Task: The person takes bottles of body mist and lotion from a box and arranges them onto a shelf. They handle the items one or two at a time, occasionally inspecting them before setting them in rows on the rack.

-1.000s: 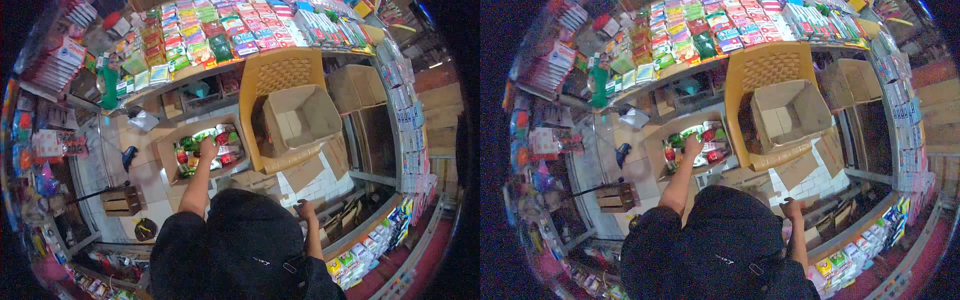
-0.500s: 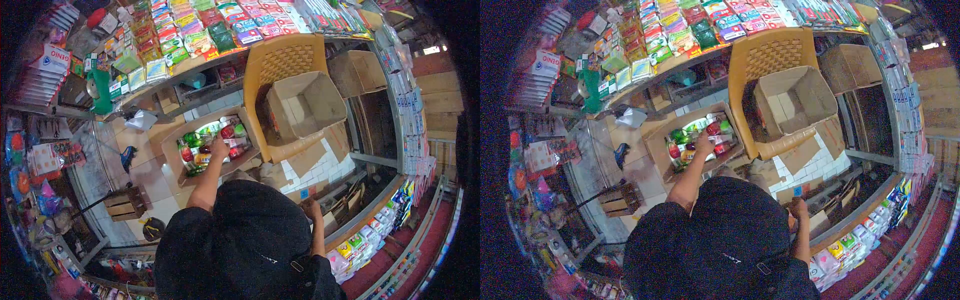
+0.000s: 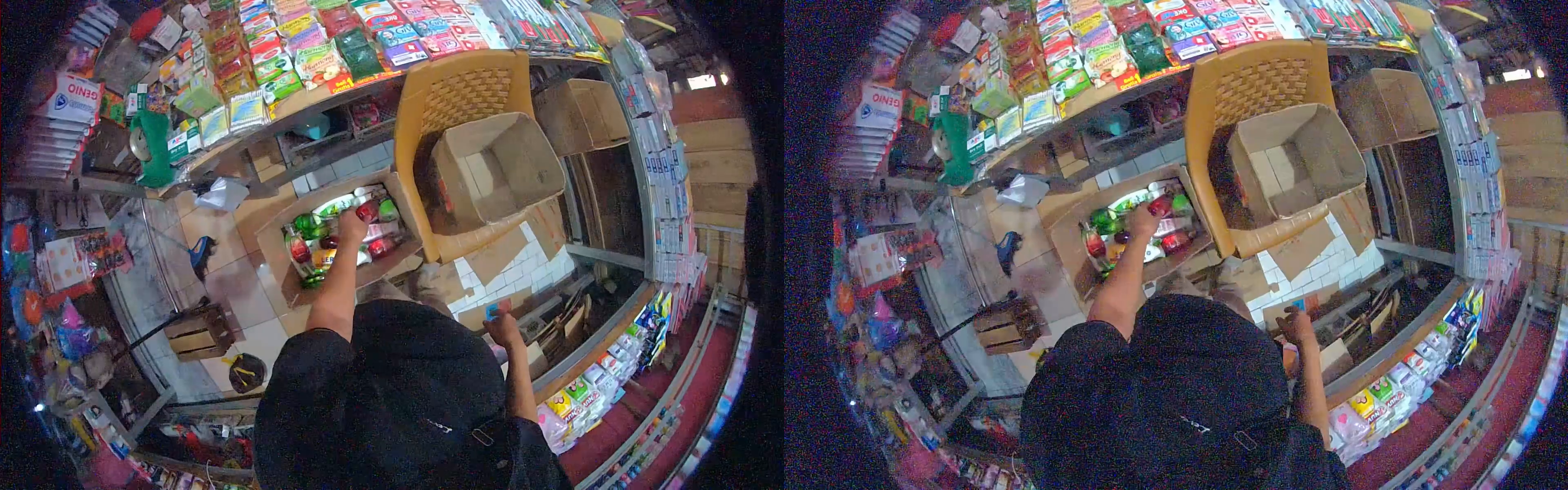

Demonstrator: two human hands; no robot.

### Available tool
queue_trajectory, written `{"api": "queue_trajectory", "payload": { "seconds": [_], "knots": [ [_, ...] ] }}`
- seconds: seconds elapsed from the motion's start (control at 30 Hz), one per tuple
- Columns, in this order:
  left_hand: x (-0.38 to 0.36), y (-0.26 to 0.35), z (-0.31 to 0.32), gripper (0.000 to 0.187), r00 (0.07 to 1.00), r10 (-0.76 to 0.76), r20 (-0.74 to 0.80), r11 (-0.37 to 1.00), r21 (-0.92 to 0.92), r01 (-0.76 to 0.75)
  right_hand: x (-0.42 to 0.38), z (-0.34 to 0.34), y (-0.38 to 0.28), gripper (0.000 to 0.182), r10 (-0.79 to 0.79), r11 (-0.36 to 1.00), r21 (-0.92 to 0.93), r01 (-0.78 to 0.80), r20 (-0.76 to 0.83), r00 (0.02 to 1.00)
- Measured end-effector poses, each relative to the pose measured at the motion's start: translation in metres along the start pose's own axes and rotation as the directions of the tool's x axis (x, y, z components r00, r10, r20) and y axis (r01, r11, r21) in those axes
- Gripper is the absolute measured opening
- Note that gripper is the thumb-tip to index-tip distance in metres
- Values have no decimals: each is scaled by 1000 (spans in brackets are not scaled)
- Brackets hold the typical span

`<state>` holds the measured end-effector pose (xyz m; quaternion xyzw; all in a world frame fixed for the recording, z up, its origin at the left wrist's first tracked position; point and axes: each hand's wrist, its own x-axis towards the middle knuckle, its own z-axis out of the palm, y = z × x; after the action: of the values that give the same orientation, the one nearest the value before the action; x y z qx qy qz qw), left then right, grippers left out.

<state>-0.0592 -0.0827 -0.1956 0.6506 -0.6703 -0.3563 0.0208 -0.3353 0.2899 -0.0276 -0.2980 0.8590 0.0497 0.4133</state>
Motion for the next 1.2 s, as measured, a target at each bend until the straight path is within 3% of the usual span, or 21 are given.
{"api": "queue_trajectory", "payload": {
  "seconds": [0.07,0.1,0.13,0.23,0.33,0.37,0.43,0.5,0.63,0.73,0.8,0.93,1.0,1.03,1.07,1.13,1.2],
  "knots": [
    [13,-10,14,47,1000,-9,-1,1000,18,9,7,15,18,47,-45,995,-88,45,0,999],
    [21,-16,15,53,993,-15,114,997,-75,24,13,25,32,47,-81,986,-145,80,-1,997],
    [32,-27,23,53,991,2,137,998,-57,5,16,30,39,47,-116,973,-201,114,2,993],
    [48,-41,36,55,980,40,193,999,-28,-35,16,33,44,45,-12,998,-64,18,92,996],
    [43,-39,24,58,967,59,249,995,-92,-37,20,41,52,46,-67,993,-92,70,38,997],
    [41,-39,17,57,957,72,283,989,-145,-31,21,42,56,37,-96,991,-95,97,12,995],
    [37,-38,3,55,936,94,341,970,-242,-9,6,23,22,26,-156,983,-101,151,-42,987],
    [30,-35,-12,53,913,109,394,944,-327,28,-11,0,-15,27,-88,996,-17,88,-37,995],
    [0,-32,-44,52,932,257,256,778,-627,-42,-16,-26,-60,39,-79,997,-10,79,17,997],
    [-30,-9,-72,50,915,362,178,640,-761,-105,-15,-41,-93,48,-151,976,167,143,39,988],
    [-59,26,-108,43,848,475,236,557,-826,-82,-17,-48,-123,47,-300,912,280,299,-40,953],
    [-118,90,-144,40,736,568,369,481,-874,67,-33,-55,-201,42,-456,648,512,564,-332,826],
    [-126,88,-98,42,726,622,293,490,-869,-69,-39,-61,-229,39,-517,577,485,658,-407,753],
    [-140,105,-113,46,707,653,273,457,-886,-80,-41,-62,-235,38,-541,540,468,699,-444,715],
    [-151,116,-124,50,697,677,235,461,-874,-153,-38,-60,-232,36,-531,559,489,670,-409,742],
    [-156,115,-104,50,684,686,250,463,-875,-144,-30,-54,-218,34,-505,600,526,603,-336,795],
    [-161,113,-102,52,651,689,319,471,-880,-67,-32,-55,-217,27,-529,554,553,622,-343,776]
  ]
}}
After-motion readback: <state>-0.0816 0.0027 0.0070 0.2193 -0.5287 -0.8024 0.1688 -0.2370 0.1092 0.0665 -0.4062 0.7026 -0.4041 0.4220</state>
